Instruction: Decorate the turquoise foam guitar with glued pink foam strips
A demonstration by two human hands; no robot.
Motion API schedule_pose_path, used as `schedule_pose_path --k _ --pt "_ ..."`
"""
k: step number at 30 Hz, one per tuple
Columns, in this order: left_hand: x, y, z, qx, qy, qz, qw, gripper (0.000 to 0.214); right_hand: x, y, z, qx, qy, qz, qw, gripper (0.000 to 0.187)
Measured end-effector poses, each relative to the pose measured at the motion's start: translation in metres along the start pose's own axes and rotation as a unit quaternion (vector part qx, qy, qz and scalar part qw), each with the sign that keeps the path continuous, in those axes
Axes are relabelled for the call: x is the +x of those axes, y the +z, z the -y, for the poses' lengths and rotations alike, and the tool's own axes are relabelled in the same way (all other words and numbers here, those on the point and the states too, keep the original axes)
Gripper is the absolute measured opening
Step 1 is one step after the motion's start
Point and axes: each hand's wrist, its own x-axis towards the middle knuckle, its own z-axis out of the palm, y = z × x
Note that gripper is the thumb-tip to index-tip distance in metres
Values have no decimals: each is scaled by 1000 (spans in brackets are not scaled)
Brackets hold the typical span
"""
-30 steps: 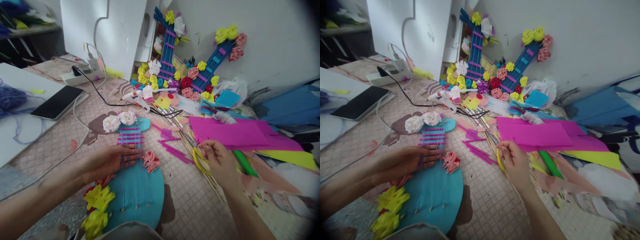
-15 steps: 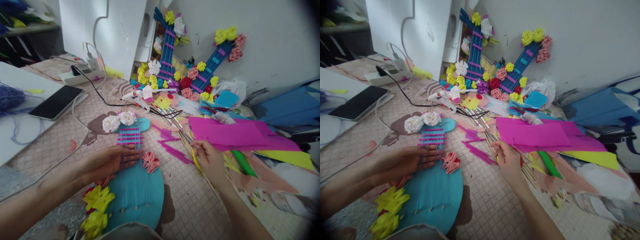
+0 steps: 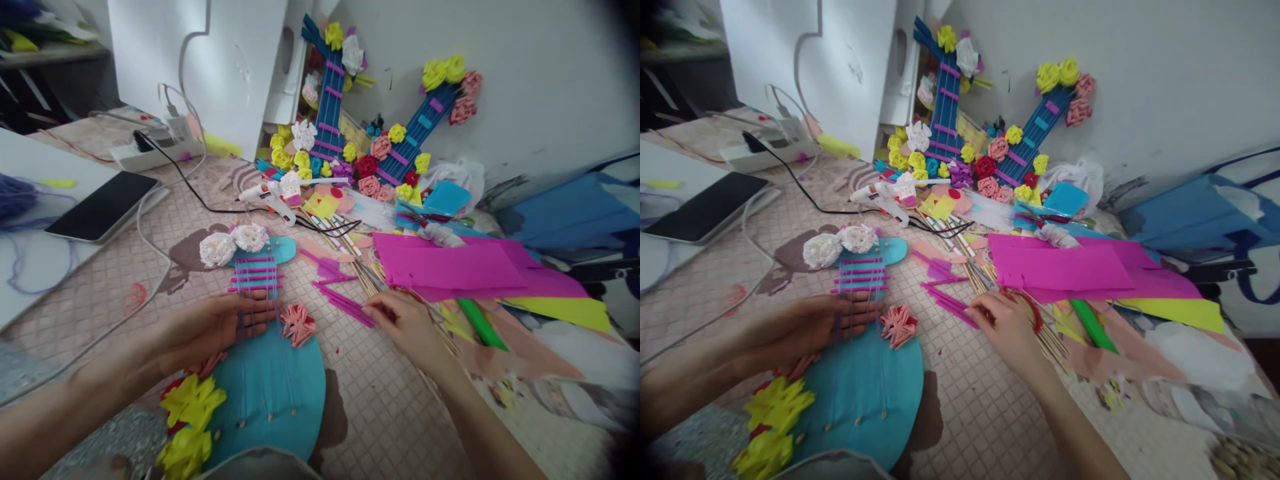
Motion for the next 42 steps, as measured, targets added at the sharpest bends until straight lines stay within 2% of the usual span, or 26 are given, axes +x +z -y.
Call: schedule_pose_path --k 4,10,14,17,20,24,28,31,35,39,42 --pt "-1 0 1 9 0 -8 1000 28 -4 10 6 -12 -11 46 999 8" --pt "-1 -1 1 1 3 -2 1000 26 -7 23 6 -65 -1 55 996 7" --pt "2 -4 2 -2 10 12 1000 25 -8 24 5 -68 4 53 996 7" --pt "3 -6 3 -6 7 6 1000 23 -5 18 10 -27 6 47 998 7" --pt "3 -5 3 -7 0 -8 1000 20 5 13 21 63 22 45 997 6" --pt "2 -4 3 -7 7 5 1000 19 27 16 40 213 49 86 972 6" --pt "4 -7 5 -6 9 33 999 18 53 22 53 326 12 150 933 12" --pt "7 -11 6 -14 16 42 999 15 71 20 64 335 -22 197 921 17" --pt "9 -11 8 -18 26 75 997 16 92 18 82 351 -47 256 899 13" --pt "8 -9 8 -7 49 72 996 18 111 31 93 369 -79 306 874 10" --pt "8 -10 8 -12 47 61 997 16 120 43 96 363 -107 313 871 7"
